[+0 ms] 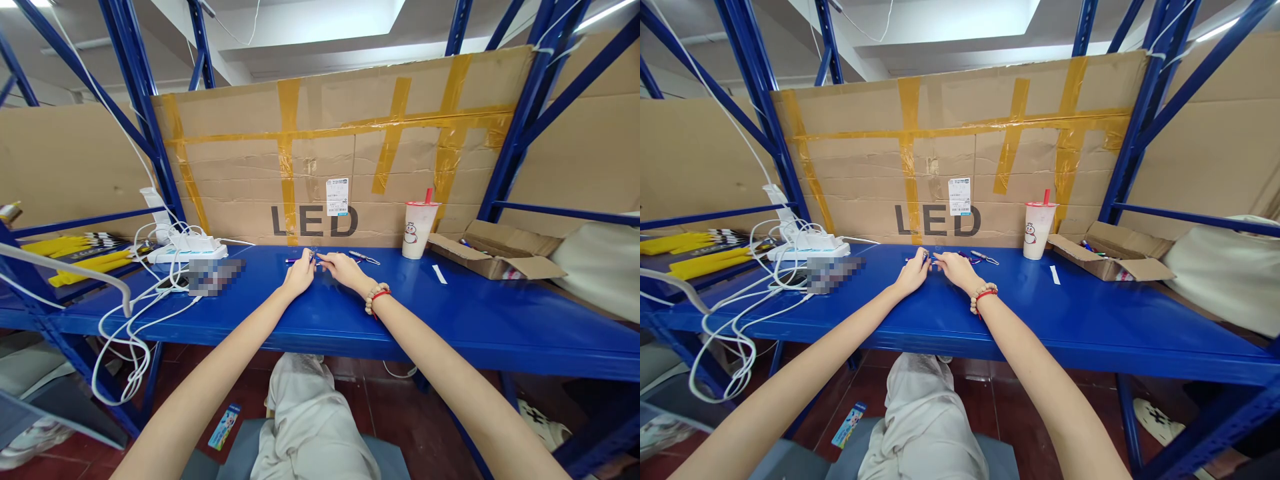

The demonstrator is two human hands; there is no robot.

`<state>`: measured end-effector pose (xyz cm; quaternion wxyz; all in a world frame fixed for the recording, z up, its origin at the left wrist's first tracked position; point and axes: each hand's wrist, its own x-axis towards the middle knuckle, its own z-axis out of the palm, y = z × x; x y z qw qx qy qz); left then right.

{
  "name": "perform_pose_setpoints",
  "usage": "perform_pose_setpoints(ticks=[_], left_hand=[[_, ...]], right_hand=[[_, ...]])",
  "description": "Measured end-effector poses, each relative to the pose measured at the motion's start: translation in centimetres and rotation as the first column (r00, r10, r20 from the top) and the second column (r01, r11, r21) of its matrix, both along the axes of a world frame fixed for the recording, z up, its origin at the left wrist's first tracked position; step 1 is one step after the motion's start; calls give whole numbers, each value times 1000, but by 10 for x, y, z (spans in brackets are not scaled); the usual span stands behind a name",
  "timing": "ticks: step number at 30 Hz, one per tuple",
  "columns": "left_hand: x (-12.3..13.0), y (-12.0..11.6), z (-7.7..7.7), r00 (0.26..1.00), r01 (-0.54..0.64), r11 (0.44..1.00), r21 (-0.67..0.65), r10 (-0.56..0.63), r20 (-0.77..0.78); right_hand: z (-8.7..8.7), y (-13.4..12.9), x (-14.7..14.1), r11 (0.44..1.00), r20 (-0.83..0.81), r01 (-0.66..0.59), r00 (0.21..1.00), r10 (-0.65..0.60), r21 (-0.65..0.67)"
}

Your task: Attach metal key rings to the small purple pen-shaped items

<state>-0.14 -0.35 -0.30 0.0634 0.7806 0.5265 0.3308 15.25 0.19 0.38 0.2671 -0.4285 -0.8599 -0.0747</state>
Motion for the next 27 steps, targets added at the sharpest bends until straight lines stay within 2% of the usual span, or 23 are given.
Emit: perform_pose_setpoints(ticks=[3,9,13,27], left_hand=[[0,1,0,999,-33,999,-6,33,-17],[0,2,-1,995,-52,998,-38,49,-86],[0,2,-2,992,-34,998,-53,28,-121],[-3,5,-4,996,5,1000,-29,-8,-83]], right_hand=[[1,-2,1,1000,36,-7,999,6,29],[8,-12,-5,988,285,75,952,-111,134],[6,-12,-8,987,373,76,919,-125,144],[2,-8,-9,994,362,16,930,-54,109]])
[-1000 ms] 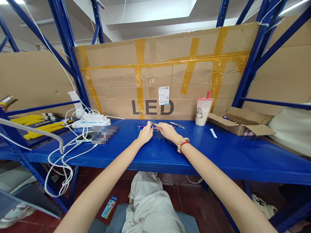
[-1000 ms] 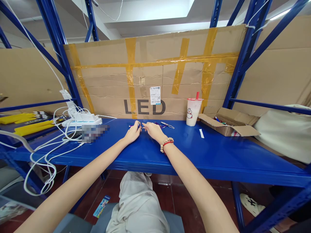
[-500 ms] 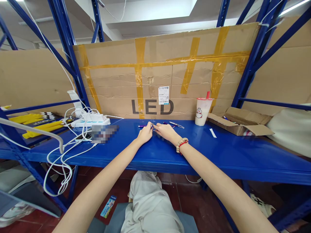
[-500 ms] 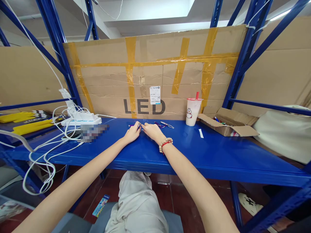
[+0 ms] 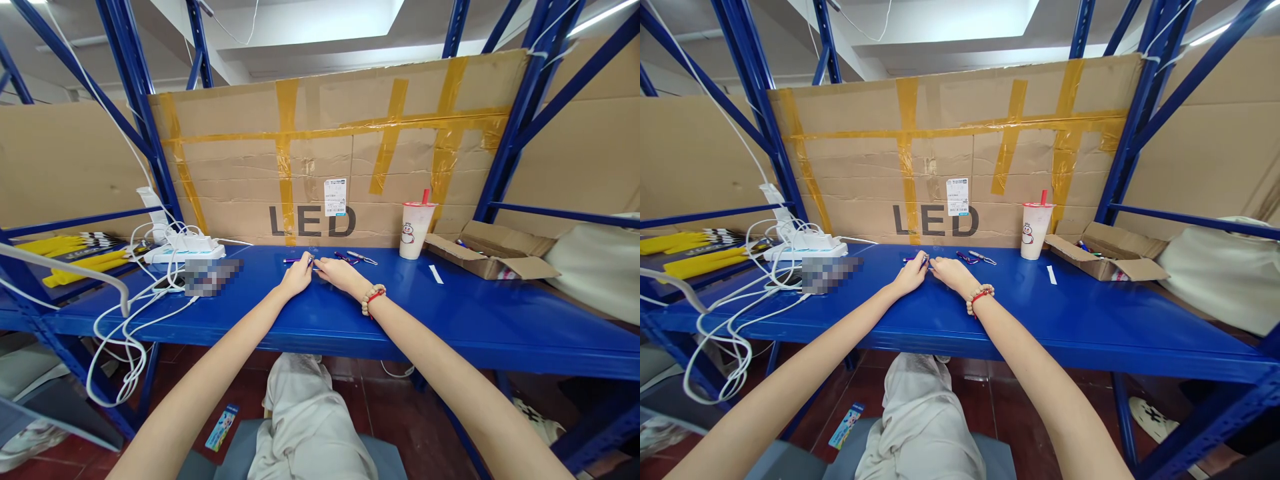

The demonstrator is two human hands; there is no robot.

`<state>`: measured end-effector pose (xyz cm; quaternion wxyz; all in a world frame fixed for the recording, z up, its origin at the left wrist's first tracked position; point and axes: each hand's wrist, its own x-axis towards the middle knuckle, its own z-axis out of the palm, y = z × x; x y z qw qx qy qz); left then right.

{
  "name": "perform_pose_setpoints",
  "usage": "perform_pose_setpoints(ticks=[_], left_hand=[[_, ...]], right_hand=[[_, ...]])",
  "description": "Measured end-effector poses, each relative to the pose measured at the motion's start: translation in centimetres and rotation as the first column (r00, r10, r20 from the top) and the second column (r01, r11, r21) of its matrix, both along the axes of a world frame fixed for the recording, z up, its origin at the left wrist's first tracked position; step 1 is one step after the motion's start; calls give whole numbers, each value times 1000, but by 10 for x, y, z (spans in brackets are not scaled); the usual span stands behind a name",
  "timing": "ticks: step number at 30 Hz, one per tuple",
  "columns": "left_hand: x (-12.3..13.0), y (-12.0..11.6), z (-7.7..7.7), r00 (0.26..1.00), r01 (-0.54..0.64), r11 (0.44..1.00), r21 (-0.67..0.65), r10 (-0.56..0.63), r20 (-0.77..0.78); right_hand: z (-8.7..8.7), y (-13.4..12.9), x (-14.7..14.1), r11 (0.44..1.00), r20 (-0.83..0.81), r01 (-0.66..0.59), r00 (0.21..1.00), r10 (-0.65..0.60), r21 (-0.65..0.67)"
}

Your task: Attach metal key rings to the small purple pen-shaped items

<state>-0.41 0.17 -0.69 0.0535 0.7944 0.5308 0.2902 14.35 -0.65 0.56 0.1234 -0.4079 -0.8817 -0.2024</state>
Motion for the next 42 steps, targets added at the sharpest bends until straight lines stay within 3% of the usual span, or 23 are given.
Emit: perform_pose_setpoints(ticks=[17,27,32,38,42], left_hand=[[1,0,1,997,19,1000,20,-21,80],[3,-4,2,992,39,999,5,-39,119],[4,-3,2,991,59,998,4,-59,122],[3,1,0,985,128,991,27,-130,115],[3,1,0,992,96,995,1,-95,81]], right_hand=[[0,2,0,999,-221,-33,975,29,-14],[-1,15,11,999,-482,-30,875,48,45],[1,12,11,989,-524,-80,841,132,121],[-2,10,6,988,-553,-120,818,156,101],[-2,10,4,988,-541,-125,826,157,96]])
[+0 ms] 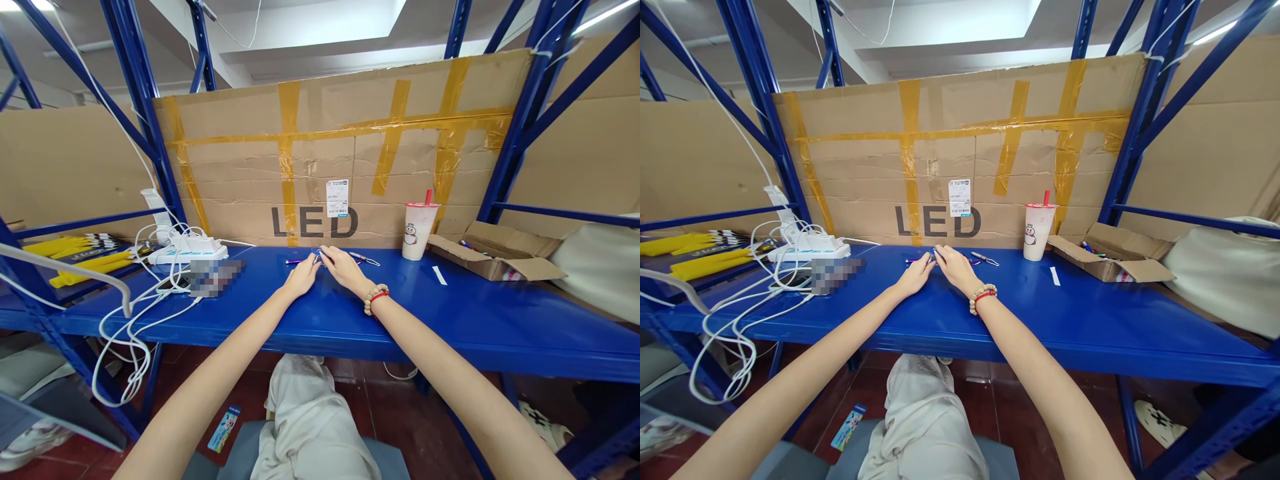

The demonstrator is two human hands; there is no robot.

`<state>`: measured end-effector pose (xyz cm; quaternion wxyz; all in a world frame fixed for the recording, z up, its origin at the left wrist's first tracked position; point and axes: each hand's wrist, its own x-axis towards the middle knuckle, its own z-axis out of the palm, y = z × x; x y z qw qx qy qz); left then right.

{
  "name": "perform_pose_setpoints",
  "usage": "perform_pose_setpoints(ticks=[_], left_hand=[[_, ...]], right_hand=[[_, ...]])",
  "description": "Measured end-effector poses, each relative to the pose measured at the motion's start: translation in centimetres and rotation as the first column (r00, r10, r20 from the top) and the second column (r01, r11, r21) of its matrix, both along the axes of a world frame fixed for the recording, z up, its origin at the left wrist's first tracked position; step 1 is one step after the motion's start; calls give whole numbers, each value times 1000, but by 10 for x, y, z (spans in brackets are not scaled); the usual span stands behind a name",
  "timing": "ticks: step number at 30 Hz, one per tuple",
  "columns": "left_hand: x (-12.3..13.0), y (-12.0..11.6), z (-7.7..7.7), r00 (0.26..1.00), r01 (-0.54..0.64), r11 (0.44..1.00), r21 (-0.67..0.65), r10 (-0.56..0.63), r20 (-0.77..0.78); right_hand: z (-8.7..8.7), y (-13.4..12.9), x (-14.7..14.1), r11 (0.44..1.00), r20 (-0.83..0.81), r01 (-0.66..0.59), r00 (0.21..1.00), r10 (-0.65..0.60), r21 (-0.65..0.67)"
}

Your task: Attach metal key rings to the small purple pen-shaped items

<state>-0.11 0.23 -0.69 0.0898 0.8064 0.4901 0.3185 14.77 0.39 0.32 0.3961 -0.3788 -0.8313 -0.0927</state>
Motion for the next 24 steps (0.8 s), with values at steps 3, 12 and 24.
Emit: perform_pose_setpoints(ticks=[3,12,24], left_hand=[[0,-2,1,999,-31,999,-8,31,-41],[0,0,0,996,-56,998,0,56,-71],[1,-3,3,979,-187,982,-12,185,-82]], right_hand=[[-1,1,-1,1000,11,18,1000,-18,-9],[-2,2,-3,998,32,45,999,-44,-46],[-5,4,-3,996,62,58,997,-54,-67]])
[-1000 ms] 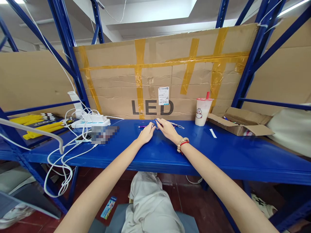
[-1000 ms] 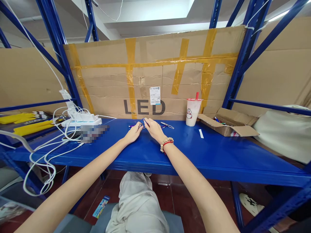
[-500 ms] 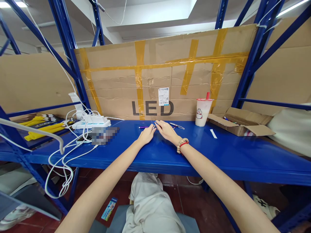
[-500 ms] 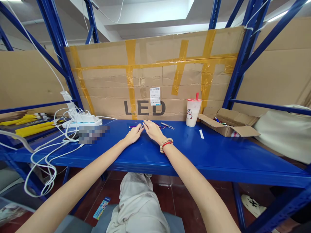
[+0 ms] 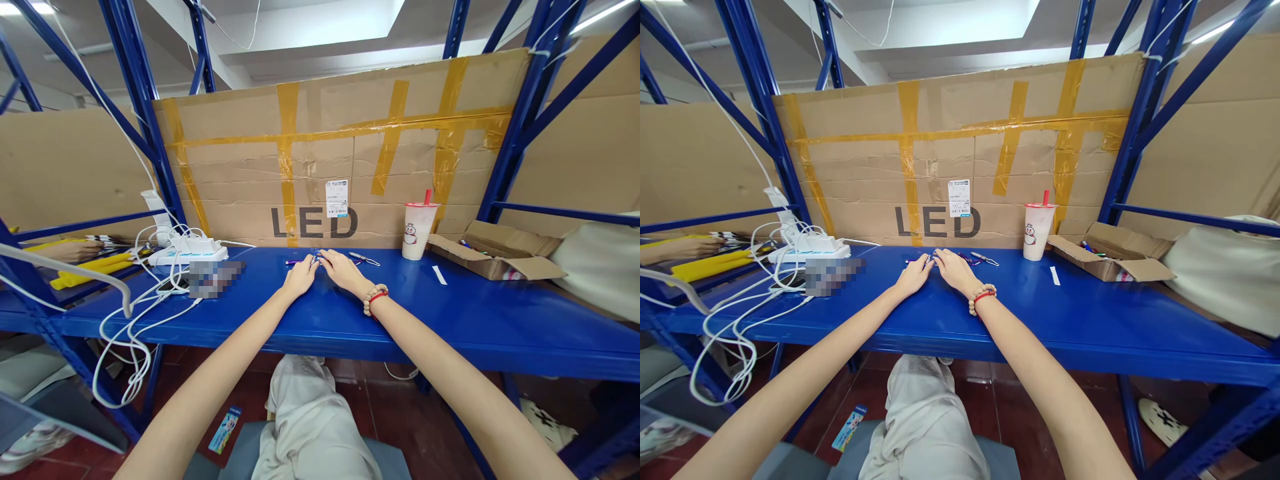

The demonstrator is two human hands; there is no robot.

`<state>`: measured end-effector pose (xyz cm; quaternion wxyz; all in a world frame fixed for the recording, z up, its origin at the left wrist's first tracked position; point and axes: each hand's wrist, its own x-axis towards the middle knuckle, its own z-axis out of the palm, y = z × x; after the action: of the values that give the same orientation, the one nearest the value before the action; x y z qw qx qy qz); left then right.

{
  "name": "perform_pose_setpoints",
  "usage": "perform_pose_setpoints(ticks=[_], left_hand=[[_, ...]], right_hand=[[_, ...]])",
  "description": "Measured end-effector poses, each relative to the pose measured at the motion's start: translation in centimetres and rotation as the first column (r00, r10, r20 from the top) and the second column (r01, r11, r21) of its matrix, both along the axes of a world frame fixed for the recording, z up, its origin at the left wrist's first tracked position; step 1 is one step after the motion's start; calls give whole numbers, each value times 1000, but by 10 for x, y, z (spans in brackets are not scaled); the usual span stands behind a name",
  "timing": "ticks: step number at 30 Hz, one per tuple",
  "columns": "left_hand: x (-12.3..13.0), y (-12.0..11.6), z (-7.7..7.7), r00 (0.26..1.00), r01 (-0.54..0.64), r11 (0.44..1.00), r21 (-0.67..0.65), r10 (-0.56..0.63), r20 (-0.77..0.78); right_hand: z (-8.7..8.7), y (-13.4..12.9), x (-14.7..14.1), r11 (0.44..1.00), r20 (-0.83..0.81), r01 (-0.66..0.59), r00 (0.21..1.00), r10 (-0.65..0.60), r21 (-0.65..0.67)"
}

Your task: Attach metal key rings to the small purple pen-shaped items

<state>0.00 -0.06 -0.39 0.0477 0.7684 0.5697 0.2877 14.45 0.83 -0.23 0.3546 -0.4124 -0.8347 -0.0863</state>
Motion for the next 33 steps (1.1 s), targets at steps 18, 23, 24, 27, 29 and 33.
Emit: perform_pose_setpoints(ticks=[18,23,24,27,29,33], left_hand=[[-4,9,-6,984,171,984,43,-173,39],[-3,4,-3,998,65,998,9,-65,14],[-3,3,-3,999,45,999,8,-45,6],[-3,1,-1,1000,13,1000,2,-13,2],[-2,0,0,1000,1,1000,-16,0,17],[-1,-1,1,998,-23,999,-42,25,52]], right_hand=[[0,8,13,965,-138,-227,968,208,-134],[3,7,18,982,-86,-105,992,92,-160],[3,6,18,980,-75,-94,994,82,-174],[5,3,20,961,-54,-131,991,121,-243],[6,2,22,932,-57,-176,984,166,-317],[7,2,27,825,-112,-218,976,187,-522]])
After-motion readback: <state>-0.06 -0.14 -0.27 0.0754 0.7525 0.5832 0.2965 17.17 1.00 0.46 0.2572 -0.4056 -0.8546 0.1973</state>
